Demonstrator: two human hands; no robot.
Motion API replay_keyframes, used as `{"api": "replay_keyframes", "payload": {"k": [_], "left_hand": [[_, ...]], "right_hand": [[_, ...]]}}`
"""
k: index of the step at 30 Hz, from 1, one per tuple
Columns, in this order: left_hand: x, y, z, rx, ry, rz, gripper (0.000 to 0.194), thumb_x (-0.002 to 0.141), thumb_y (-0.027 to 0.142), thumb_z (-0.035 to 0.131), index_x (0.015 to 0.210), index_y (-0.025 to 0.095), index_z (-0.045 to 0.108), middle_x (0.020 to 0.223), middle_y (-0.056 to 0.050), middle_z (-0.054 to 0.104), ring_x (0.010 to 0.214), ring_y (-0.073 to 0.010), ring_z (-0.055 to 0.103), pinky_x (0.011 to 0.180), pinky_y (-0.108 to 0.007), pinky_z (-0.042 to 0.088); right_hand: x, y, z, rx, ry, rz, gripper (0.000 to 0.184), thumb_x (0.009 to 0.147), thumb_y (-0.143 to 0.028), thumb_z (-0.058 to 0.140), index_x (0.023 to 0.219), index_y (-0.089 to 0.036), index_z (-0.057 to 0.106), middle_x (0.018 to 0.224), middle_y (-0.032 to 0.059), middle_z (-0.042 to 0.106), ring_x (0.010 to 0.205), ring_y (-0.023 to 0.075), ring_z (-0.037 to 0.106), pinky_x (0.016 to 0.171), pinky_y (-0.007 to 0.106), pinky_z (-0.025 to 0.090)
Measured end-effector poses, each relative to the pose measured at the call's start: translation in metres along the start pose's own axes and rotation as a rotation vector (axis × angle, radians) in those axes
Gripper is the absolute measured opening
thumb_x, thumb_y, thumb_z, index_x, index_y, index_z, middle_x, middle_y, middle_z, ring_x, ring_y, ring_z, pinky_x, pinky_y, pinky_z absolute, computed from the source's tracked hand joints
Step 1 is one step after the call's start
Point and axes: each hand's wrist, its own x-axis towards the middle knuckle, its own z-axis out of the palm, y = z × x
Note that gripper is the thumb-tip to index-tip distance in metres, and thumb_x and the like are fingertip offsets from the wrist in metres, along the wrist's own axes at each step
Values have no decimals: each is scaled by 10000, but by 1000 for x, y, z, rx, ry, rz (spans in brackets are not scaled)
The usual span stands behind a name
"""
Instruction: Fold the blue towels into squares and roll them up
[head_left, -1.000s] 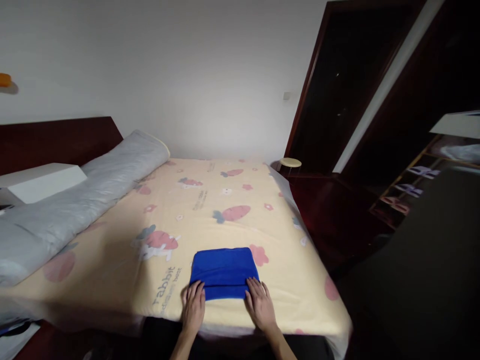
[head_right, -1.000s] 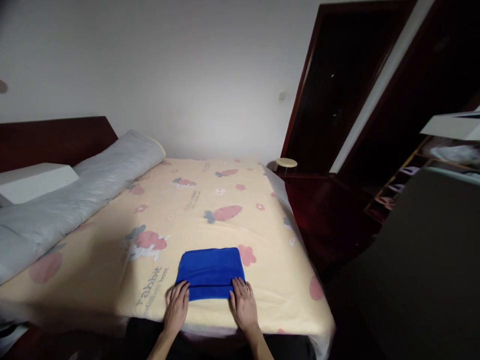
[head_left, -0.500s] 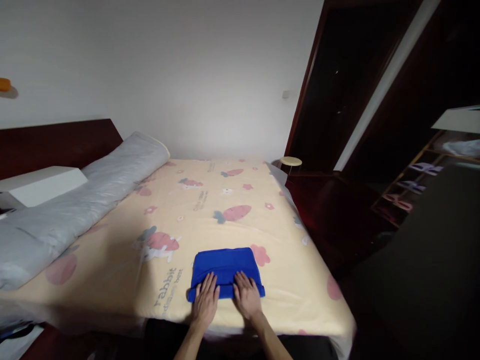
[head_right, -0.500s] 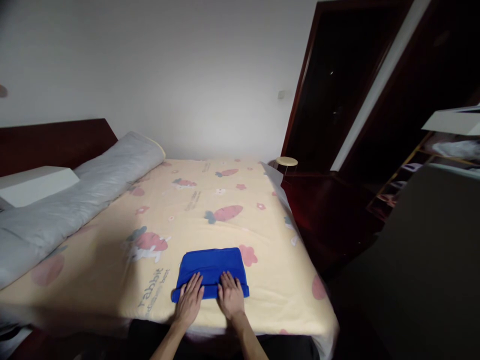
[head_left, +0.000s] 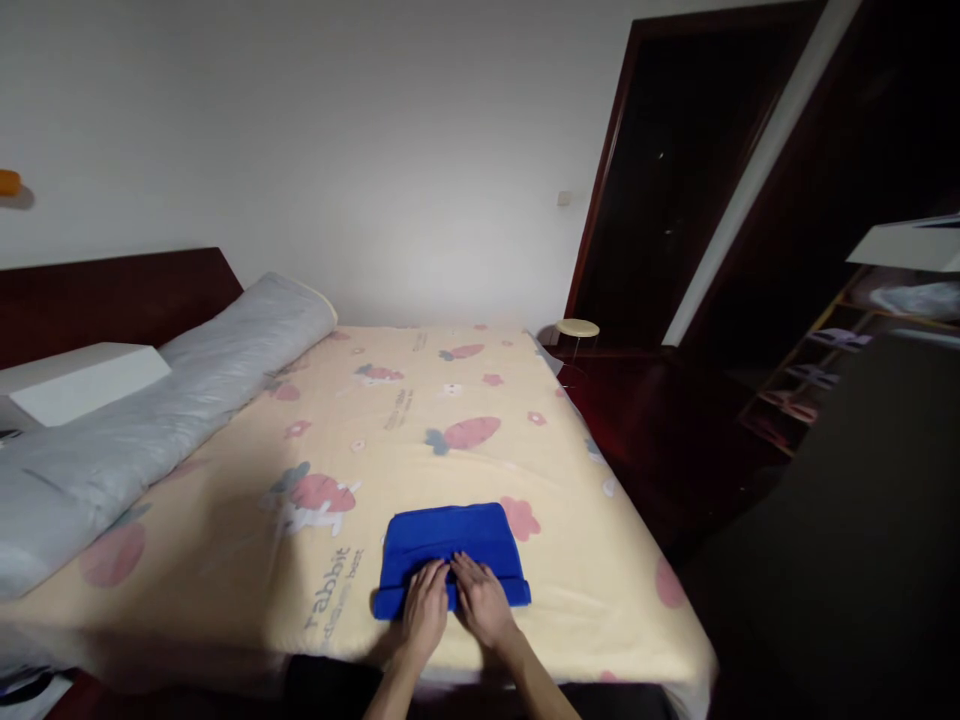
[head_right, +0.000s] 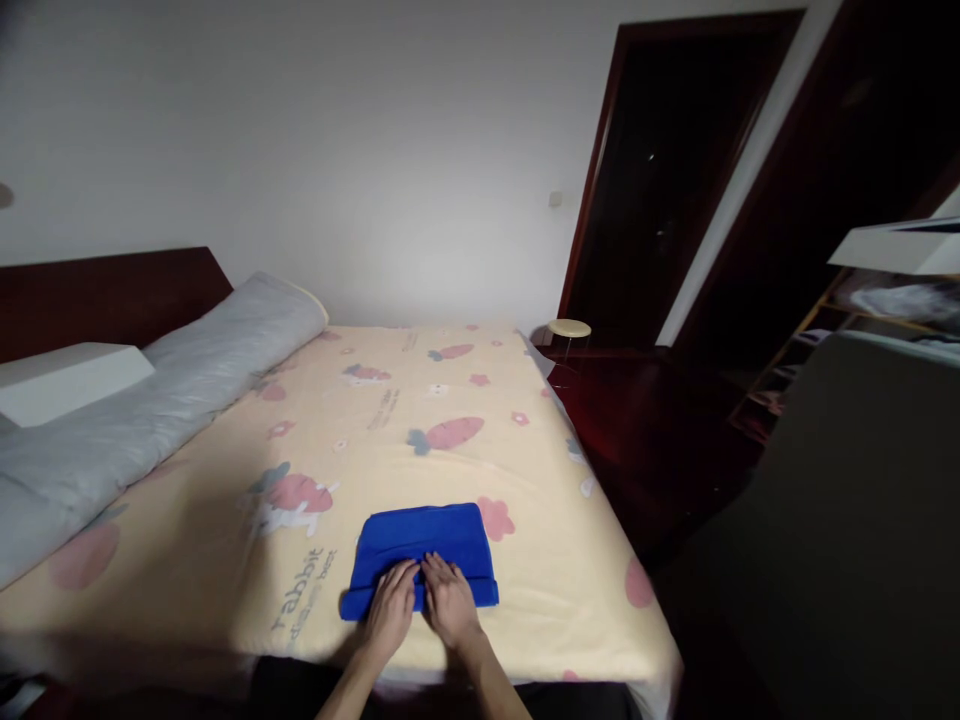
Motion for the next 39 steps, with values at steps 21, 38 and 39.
{"api": "replay_keyframes", "payload": {"k": [21, 38, 39], "left_hand": [[15, -11, 16, -5, -72, 75, 492, 949, 197, 280, 1403, 218, 469, 1414, -49, 557, 1299, -149, 510, 1053, -322, 428], [8, -70, -8, 254, 82, -204, 449, 937, 253, 327, 1321, 270, 560, 1421, -67, 532, 1340, -270, 467, 1108, -597, 294], [9, -64, -6, 252, 107, -190, 451, 938, 237, 323, 1318, 271, 563, 1420, -67, 533, 1337, -267, 471, 1110, -597, 294]], "right_hand": [[14, 12, 9, -50, 38, -12, 539, 914, -215, 356, 1447, -182, 423, 1509, 75, 391, 1403, 209, 348, 1137, 396, 296], [6, 81, 17, -203, 307, 243, 492, 959, -359, 349, 1371, -164, 531, 1449, 125, 467, 1365, 306, 406, 1130, 539, 283], [6, 76, 19, -208, 331, 233, 481, 956, -332, 352, 1363, -157, 539, 1445, 132, 471, 1363, 308, 409, 1129, 540, 285]]}}
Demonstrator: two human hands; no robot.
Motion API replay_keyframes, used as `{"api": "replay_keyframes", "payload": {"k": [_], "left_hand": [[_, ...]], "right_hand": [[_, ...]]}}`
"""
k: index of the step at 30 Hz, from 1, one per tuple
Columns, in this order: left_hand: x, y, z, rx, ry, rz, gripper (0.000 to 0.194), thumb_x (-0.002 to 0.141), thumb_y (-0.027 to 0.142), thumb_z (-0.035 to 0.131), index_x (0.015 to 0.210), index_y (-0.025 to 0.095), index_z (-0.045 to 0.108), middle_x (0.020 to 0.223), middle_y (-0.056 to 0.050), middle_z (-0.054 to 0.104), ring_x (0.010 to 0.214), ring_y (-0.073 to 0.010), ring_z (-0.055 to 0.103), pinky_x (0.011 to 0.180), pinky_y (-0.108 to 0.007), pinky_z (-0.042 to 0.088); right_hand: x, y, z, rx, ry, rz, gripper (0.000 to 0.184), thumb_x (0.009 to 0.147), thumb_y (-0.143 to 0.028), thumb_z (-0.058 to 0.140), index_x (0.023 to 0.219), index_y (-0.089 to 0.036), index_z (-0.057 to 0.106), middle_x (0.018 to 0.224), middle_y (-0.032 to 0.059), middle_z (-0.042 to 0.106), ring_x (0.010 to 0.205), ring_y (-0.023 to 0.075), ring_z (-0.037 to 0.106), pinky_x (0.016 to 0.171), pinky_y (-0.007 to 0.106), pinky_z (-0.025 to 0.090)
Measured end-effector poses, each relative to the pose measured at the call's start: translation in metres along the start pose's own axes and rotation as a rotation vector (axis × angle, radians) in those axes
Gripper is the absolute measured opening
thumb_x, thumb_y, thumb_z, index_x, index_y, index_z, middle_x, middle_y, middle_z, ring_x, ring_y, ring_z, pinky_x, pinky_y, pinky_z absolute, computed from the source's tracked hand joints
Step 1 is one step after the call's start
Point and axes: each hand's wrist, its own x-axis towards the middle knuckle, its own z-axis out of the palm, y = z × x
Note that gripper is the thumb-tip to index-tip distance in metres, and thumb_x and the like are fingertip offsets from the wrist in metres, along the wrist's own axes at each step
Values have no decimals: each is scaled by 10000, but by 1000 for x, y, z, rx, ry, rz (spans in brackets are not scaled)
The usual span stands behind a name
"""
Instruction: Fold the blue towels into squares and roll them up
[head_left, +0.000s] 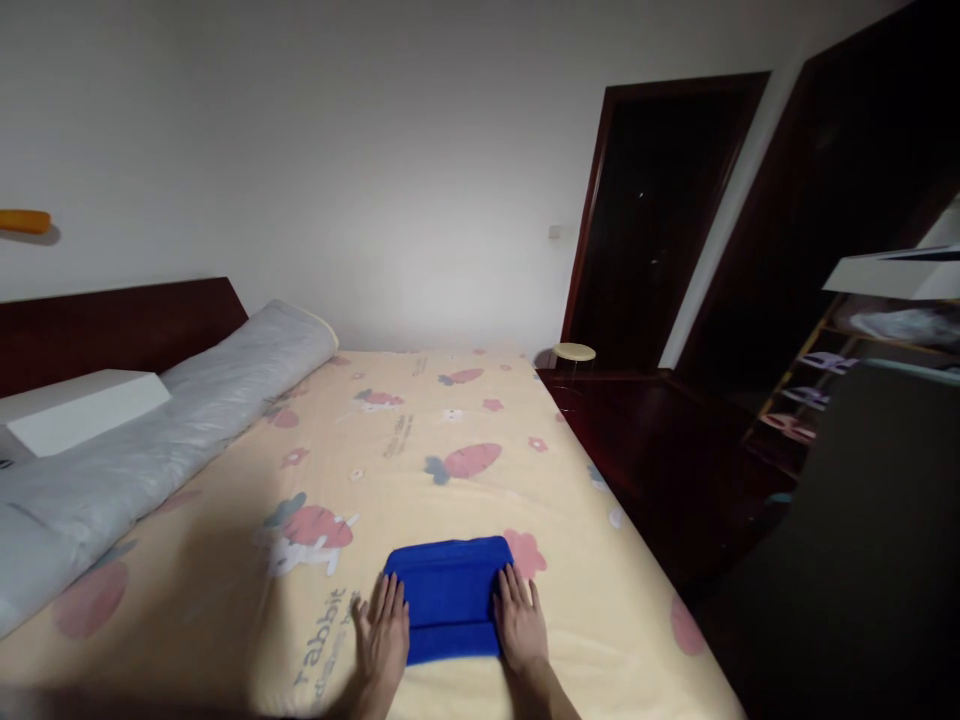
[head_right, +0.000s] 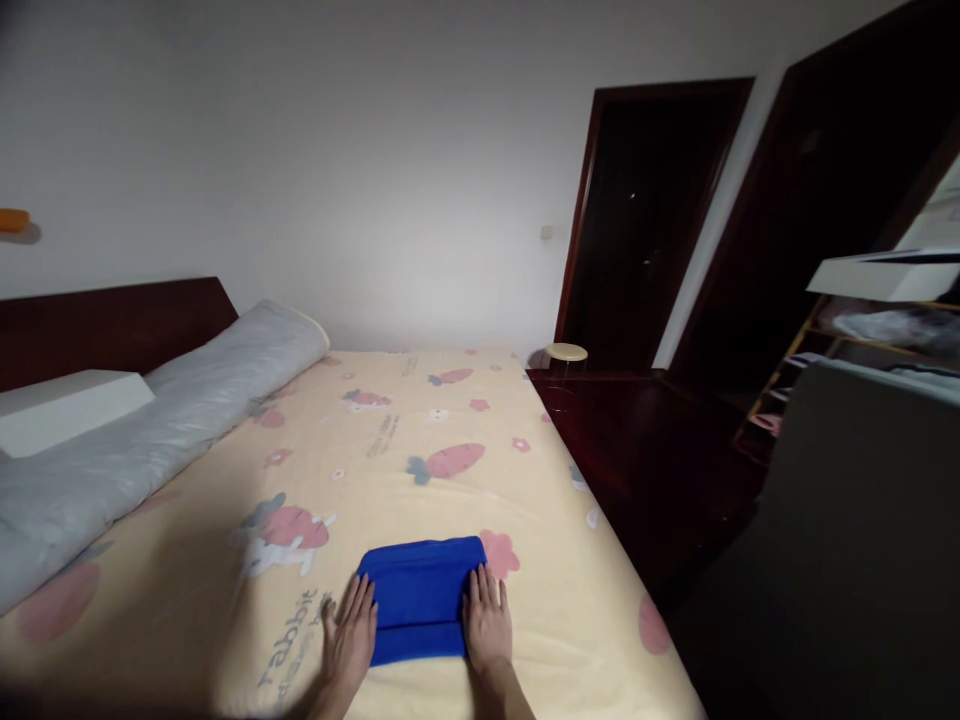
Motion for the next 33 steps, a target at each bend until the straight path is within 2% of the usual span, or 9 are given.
{"api": "replay_keyframes", "payload": {"k": [3, 6, 8, 10, 15, 19, 23, 29, 33], "left_hand": [[-5, 25, 2, -78, 18, 134, 473, 946, 199, 309, 1374, 266, 500, 1448, -43, 508, 1341, -216, 469, 1100, -484, 377], [-18, 49, 7, -183, -31, 321, 503, 940, 170, 317, 1426, 241, 428, 1466, -28, 491, 1353, -163, 451, 1088, -353, 421], [-28, 58, 11, -222, -62, 361, 514, 937, 172, 330, 1442, 238, 401, 1469, -31, 489, 1351, -160, 454, 1094, -332, 420], [-37, 60, 12, -226, -98, 330, 513, 951, 210, 331, 1461, 253, 358, 1491, -33, 458, 1359, -173, 445, 1093, -356, 424], [-44, 39, -1, -199, -182, 182, 498, 985, 334, 305, 1481, 315, 266, 1540, -10, 375, 1400, -179, 384, 1121, -413, 371], [-44, 17, -11, -163, -189, 41, 486, 981, 369, 302, 1464, 315, 314, 1540, -19, 376, 1400, -185, 384, 1132, -439, 329], [-47, 1, -13, -136, -180, -56, 475, 977, 377, 277, 1439, 326, 379, 1530, -15, 399, 1405, -188, 375, 1118, -452, 327], [-53, -20, -8, -71, -171, -188, 484, 972, 342, 238, 1423, 338, 412, 1531, -8, 394, 1416, -182, 352, 1110, -485, 303], [-54, -24, -7, -24, -77, -234, 472, 955, 317, 280, 1380, 335, 487, 1503, -21, 445, 1391, -206, 395, 1096, -498, 304]], "right_hand": [[-8, -26, -3, 36, 17, -95, 472, 932, -254, 381, 1369, -163, 531, 1463, 117, 450, 1379, 281, 388, 1133, 483, 306], [-22, -54, -11, 130, -99, -256, 510, 900, -229, 415, 1403, -198, 491, 1460, 83, 464, 1360, 237, 420, 1116, 394, 344], [-30, -65, -17, 188, -188, -336, 534, 894, -223, 416, 1425, -219, 460, 1445, 70, 485, 1335, 217, 455, 1098, 367, 367], [-36, -65, -22, 206, -229, -374, 532, 912, -231, 405, 1443, -229, 432, 1447, 65, 482, 1337, 214, 452, 1101, 376, 367], [-44, -33, -29, 124, -131, -303, 472, 999, -332, 334, 1459, -246, 394, 1471, 46, 452, 1368, 216, 408, 1112, 415, 356], [-49, -5, -30, 69, -48, -257, 479, 1003, -376, 343, 1467, -261, 377, 1474, 43, 452, 1373, 224, 400, 1115, 422, 343], [-53, 15, -28, 23, -14, -207, 482, 1005, -395, 327, 1464, -260, 389, 1476, 45, 453, 1371, 237, 404, 1118, 437, 324], [-56, 31, -21, -3, 40, -144, 470, 1000, -401, 324, 1427, -254, 455, 1459, 55, 479, 1367, 249, 409, 1083, 447, 359], [-54, 27, -19, 1, 75, -94, 464, 991, -382, 323, 1385, -224, 511, 1433, 85, 512, 1336, 254, 453, 1062, 443, 378]]}}
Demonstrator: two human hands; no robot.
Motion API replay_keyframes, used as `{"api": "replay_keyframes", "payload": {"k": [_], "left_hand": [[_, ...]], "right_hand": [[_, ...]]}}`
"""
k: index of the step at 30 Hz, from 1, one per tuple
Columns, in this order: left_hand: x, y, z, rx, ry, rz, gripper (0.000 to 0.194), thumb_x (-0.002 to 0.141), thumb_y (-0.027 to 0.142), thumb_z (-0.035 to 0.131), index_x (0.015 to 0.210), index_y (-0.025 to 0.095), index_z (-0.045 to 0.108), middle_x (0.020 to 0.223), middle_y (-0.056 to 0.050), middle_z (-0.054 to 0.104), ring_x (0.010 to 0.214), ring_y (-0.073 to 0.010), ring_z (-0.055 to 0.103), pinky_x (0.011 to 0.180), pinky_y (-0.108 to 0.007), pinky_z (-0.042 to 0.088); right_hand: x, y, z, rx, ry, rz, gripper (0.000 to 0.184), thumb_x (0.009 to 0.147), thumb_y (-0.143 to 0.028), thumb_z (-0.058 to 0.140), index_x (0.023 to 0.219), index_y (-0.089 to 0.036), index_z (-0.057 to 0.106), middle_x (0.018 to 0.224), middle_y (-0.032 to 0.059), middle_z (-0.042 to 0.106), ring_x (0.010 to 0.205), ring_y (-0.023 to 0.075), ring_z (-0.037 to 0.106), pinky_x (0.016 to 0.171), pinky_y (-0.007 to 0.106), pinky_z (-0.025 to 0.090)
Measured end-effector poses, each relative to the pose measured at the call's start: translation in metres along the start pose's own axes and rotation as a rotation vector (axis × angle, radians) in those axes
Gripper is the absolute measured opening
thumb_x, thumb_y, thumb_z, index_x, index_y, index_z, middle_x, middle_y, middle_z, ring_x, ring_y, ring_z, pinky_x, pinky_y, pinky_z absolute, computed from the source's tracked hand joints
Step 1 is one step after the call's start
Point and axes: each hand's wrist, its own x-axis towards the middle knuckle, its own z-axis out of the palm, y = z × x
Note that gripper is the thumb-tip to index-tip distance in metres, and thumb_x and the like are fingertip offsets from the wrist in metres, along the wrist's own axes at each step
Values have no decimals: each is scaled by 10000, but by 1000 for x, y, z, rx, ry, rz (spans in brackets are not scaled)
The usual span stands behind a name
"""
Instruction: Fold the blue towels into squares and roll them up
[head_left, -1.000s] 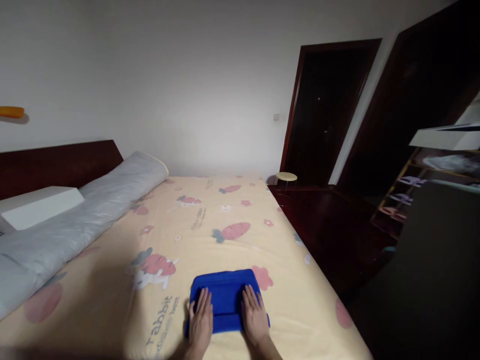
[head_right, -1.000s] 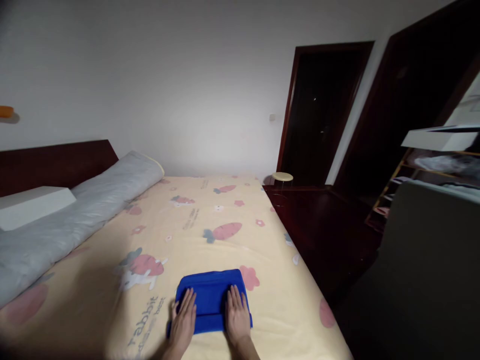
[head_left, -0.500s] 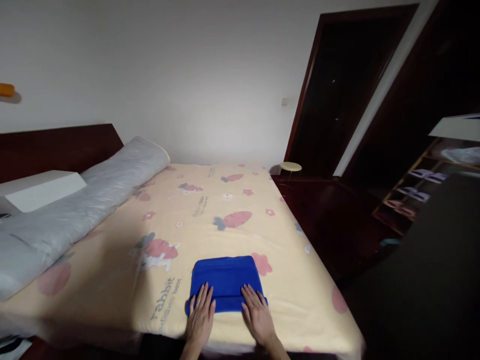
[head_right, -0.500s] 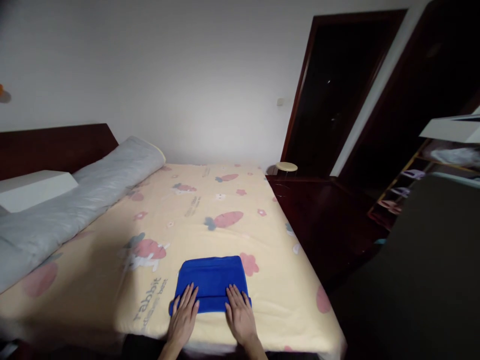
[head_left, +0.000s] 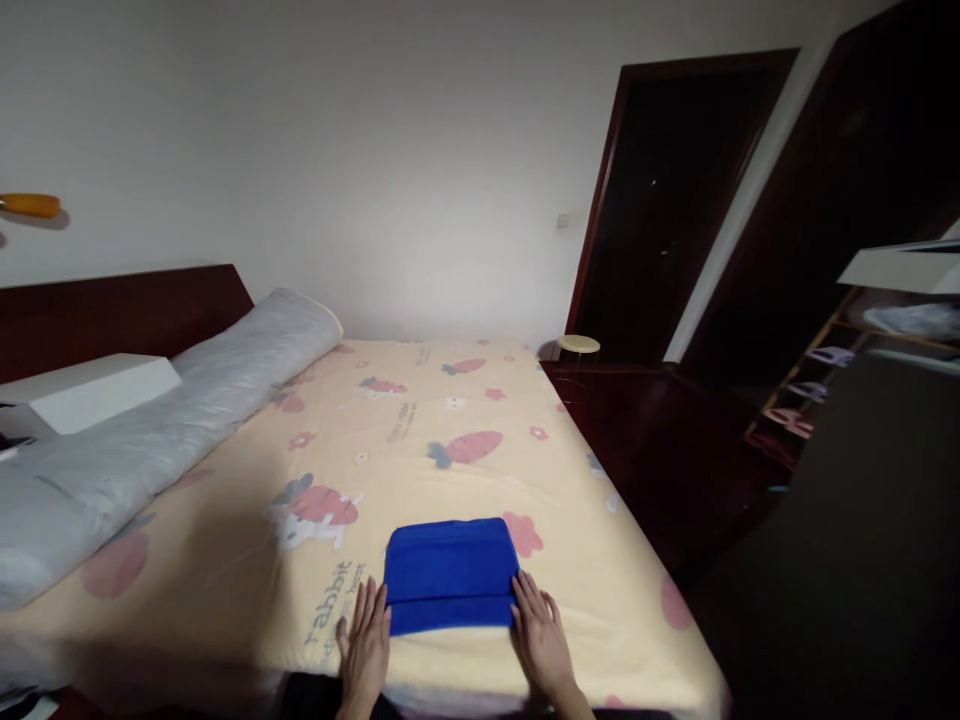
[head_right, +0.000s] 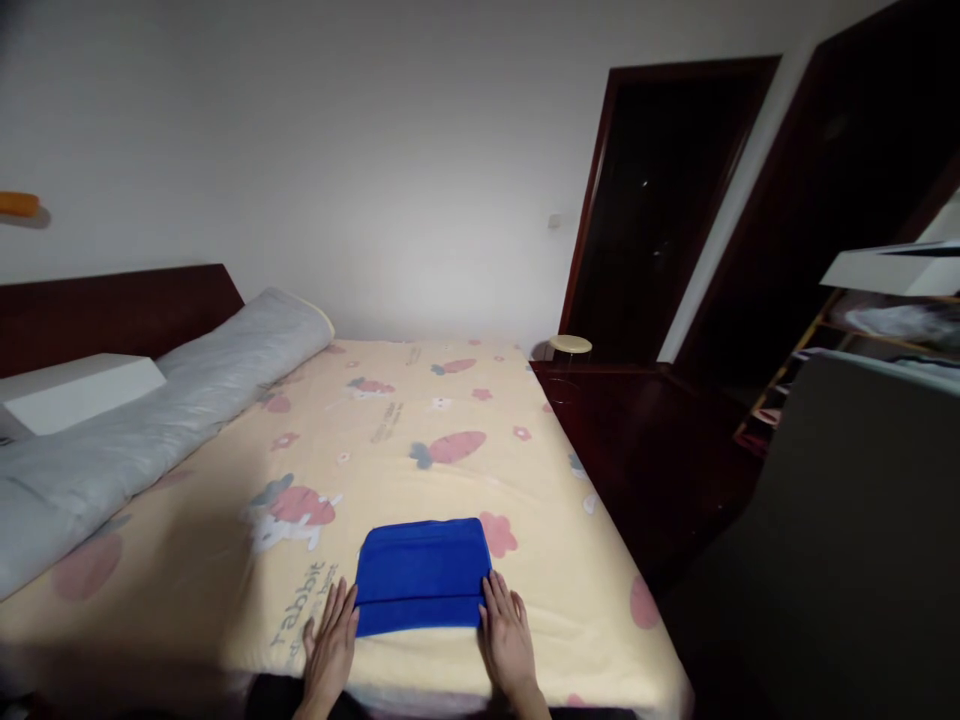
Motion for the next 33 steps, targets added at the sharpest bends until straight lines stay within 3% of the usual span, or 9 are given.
{"api": "replay_keyframes", "payload": {"k": [6, 9, 12, 18, 26, 33], "left_hand": [[-7, 10, -1, -72, 185, 131, 432, 906, 229, 368, 1238, 278, 641, 1359, -59, 613, 1268, -240, 536, 1035, -428, 373], [-17, 13, -1, -76, 222, 233, 434, 828, 128, 432, 1146, 278, 688, 1249, -36, 686, 1178, -220, 594, 983, -377, 395], [-25, 14, -2, -57, 230, 263, 499, 775, 53, 447, 1163, 272, 672, 1217, -16, 698, 1141, -197, 607, 934, -343, 396], [-16, 15, -16, -48, 106, 244, 530, 792, 15, 402, 1187, 268, 648, 1226, -18, 695, 1150, -194, 589, 956, -356, 357], [31, 42, -41, -77, -174, 107, 404, 792, 82, 434, 1063, 249, 683, 1113, -31, 721, 1114, -214, 585, 1009, -405, 301], [53, 49, -38, -45, -213, 51, 416, 789, 101, 413, 1082, 215, 685, 1134, -84, 718, 1149, -247, 570, 1035, -473, 253]], "right_hand": [[-10, -14, -5, 65, 88, -18, 475, 916, -227, 376, 1371, -237, 512, 1357, 88, 583, 1248, 266, 519, 1022, 424, 387], [-20, -15, -5, 70, 101, -34, 544, 813, -130, 422, 1329, -256, 540, 1229, 74, 647, 1114, 257, 577, 961, 407, 396], [-24, -14, -6, 39, 124, -57, 530, 794, -90, 434, 1286, -246, 556, 1197, 66, 649, 1092, 239, 573, 940, 391, 372], [-5, -21, -23, 27, 60, -47, 413, 833, -117, 466, 1209, -243, 580, 1153, 56, 654, 1039, 220, 561, 924, 375, 343], [35, -37, -43, -26, -145, 87, 286, 742, -104, 465, 921, -204, 665, 972, 68, 662, 958, 254, 543, 900, 387, 329], [64, -46, -39, -93, -164, 153, 307, 778, -107, 433, 942, -172, 684, 1007, 125, 682, 987, 301, 570, 924, 440, 315]]}}
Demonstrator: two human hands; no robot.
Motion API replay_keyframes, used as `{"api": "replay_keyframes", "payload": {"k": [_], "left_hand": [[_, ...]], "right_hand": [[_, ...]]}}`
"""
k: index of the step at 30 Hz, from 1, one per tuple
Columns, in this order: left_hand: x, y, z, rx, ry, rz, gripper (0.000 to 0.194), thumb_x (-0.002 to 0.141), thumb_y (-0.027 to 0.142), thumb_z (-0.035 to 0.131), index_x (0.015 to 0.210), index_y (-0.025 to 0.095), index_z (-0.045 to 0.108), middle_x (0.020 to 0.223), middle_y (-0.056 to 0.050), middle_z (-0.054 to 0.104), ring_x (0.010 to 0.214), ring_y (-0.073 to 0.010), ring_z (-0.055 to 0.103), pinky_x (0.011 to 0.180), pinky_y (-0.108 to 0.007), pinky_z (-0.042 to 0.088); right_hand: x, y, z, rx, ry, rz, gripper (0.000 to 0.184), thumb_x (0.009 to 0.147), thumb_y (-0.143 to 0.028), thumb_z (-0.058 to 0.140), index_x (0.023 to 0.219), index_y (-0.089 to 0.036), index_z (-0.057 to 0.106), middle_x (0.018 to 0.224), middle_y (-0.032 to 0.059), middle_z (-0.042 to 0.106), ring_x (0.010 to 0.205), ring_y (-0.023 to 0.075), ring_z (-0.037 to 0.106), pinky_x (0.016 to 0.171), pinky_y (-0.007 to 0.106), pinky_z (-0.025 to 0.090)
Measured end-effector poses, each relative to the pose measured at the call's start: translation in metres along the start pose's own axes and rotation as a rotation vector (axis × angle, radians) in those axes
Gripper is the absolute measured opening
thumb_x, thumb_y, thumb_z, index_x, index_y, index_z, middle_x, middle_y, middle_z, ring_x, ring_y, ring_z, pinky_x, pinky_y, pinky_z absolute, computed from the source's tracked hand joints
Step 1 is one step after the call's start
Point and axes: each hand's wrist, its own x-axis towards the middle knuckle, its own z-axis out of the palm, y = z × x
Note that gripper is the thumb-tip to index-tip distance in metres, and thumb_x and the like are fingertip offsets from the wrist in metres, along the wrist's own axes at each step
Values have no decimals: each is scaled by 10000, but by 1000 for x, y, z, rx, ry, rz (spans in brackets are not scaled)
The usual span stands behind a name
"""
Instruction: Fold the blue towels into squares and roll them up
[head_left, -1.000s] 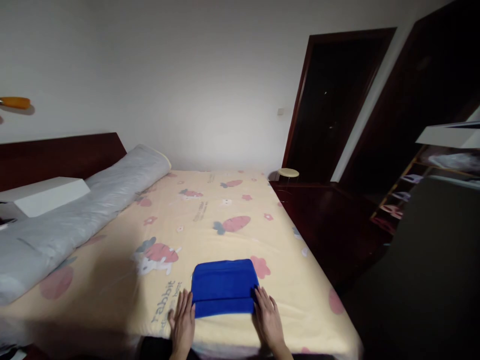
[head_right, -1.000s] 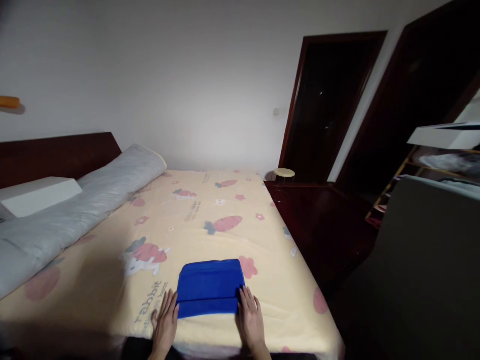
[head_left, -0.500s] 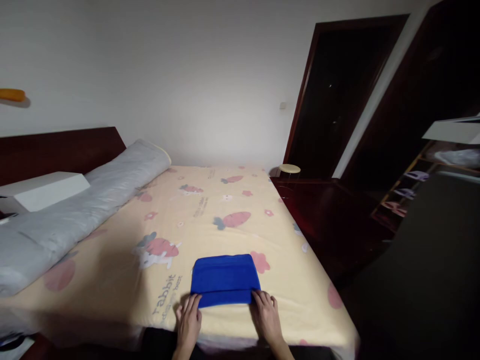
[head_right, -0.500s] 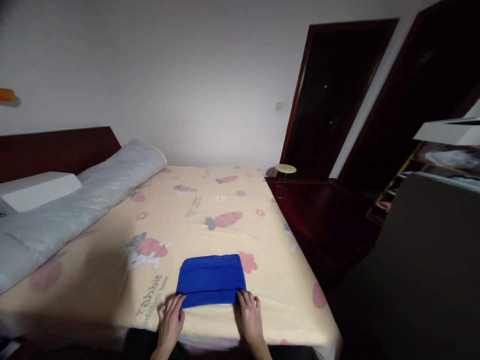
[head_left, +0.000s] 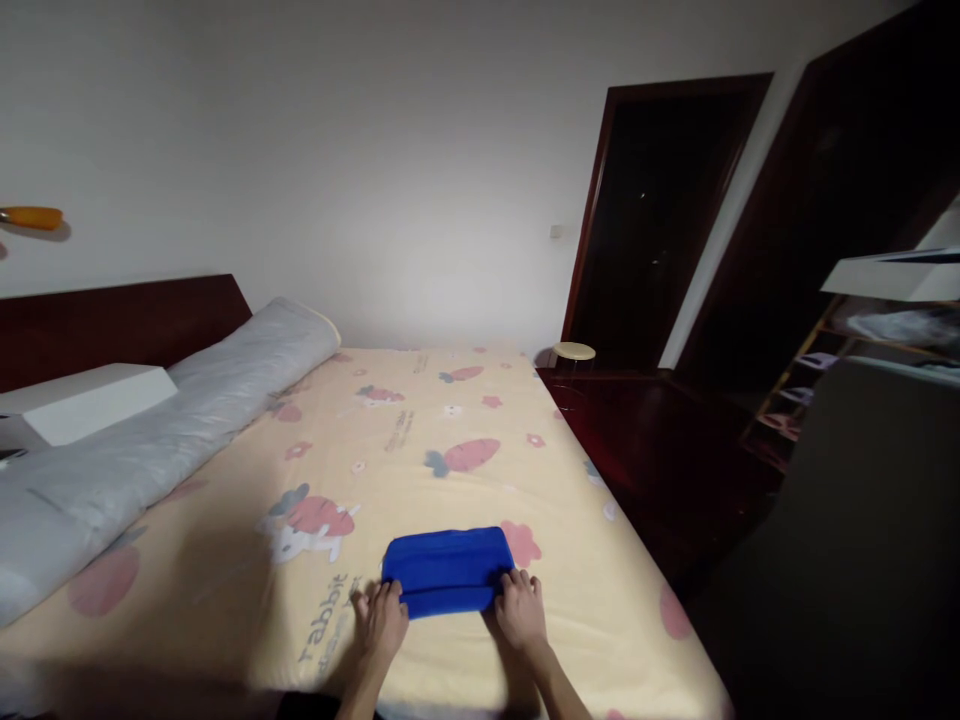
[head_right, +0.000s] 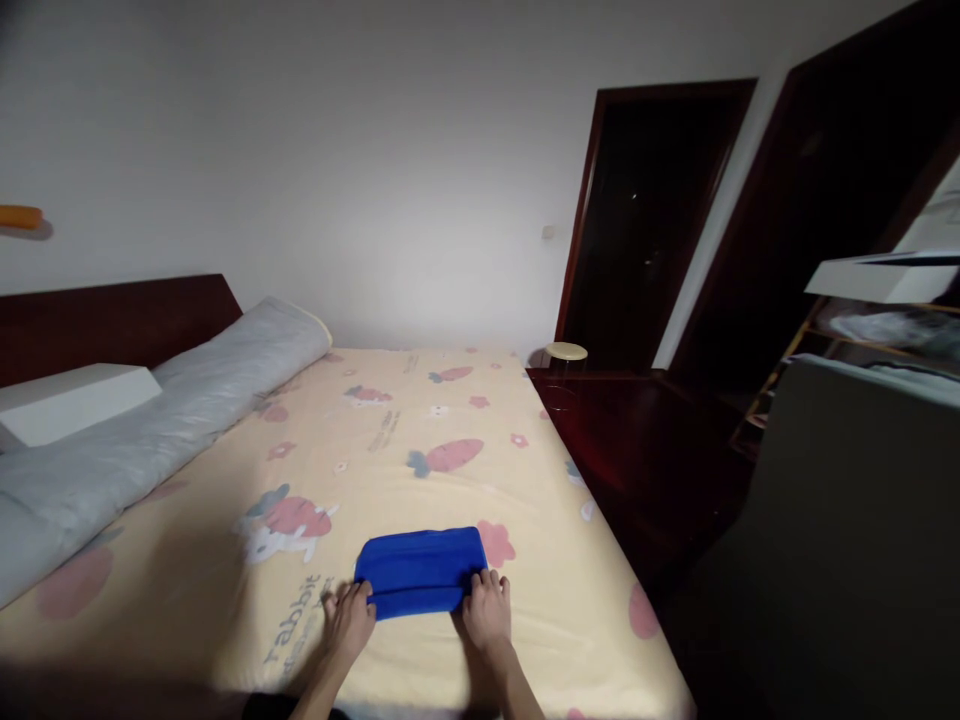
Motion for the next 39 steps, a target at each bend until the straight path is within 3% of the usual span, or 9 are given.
{"api": "replay_keyframes", "payload": {"k": [7, 13, 15, 19, 22, 24, 31, 35, 39], "left_hand": [[2, -4, 5, -43, 44, -49, 389, 810, 97, 399, 1033, 240, 683, 1161, -67, 695, 1176, -234, 553, 1003, -468, 310], [-13, -21, 28, -87, 286, -64, 401, 838, 98, 419, 1135, 232, 653, 1204, -83, 667, 1181, -260, 554, 964, -462, 401], [-18, -14, 36, -112, 351, 76, 429, 842, 73, 402, 1149, 240, 651, 1182, -68, 677, 1149, -234, 581, 981, -433, 426], [-25, 26, 47, -209, 330, 375, 418, 868, 91, 395, 1151, 264, 649, 1160, -30, 689, 1103, -186, 614, 976, -354, 483], [-24, 51, 48, -218, 277, 398, 397, 907, 124, 356, 1141, 250, 651, 1133, -36, 701, 1086, -181, 625, 970, -363, 497], [-21, 53, 47, -200, 219, 402, 389, 944, 174, 327, 1157, 244, 645, 1151, -39, 700, 1102, -175, 620, 987, -366, 490], [-10, -4, 42, -144, 84, 425, 431, 986, 339, 304, 1349, 278, 528, 1354, -19, 614, 1260, -166, 534, 1103, -366, 404], [-11, -33, 38, -101, 99, 283, 442, 986, 329, 283, 1318, 271, 568, 1344, -33, 623, 1262, -186, 530, 1084, -393, 396], [-16, -34, 40, -21, 205, 115, 424, 953, 248, 332, 1262, 290, 619, 1314, -48, 642, 1284, -256, 506, 1081, -500, 348]], "right_hand": [[-12, 11, 12, 49, 170, -24, 401, 776, -94, 434, 1110, -191, 633, 1050, 90, 679, 991, 263, 578, 946, 435, 330], [-19, 13, 23, 140, 383, -125, 385, 818, -154, 506, 1188, -222, 588, 1165, 94, 658, 1083, 264, 570, 967, 442, 353], [-18, -1, 28, 202, 409, -212, 366, 818, -148, 528, 1170, -222, 593, 1153, 87, 664, 1093, 254, 574, 999, 441, 358], [-18, -39, 42, 344, 361, -351, 362, 791, -61, 499, 1095, -213, 623, 1069, 64, 684, 1024, 216, 604, 964, 394, 431], [-17, -54, 50, 392, 276, -337, 398, 760, -21, 477, 1081, -193, 637, 1034, 68, 688, 951, 203, 619, 887, 351, 484], [-16, -51, 51, 374, 213, -334, 435, 767, -24, 467, 1132, -191, 635, 1086, 74, 688, 999, 208, 617, 923, 359, 477], [-14, 3, 41, 179, 132, -301, 388, 971, -261, 391, 1318, -228, 563, 1283, 59, 643, 1209, 217, 557, 1102, 416, 325], [-18, 29, 43, 126, 133, -189, 415, 991, -374, 366, 1342, -246, 548, 1352, 62, 597, 1267, 242, 518, 1109, 451, 290], [-19, 28, 46, 109, 147, -105, 432, 962, -347, 384, 1343, -230, 549, 1389, 86, 561, 1303, 280, 482, 1101, 499, 284]]}}
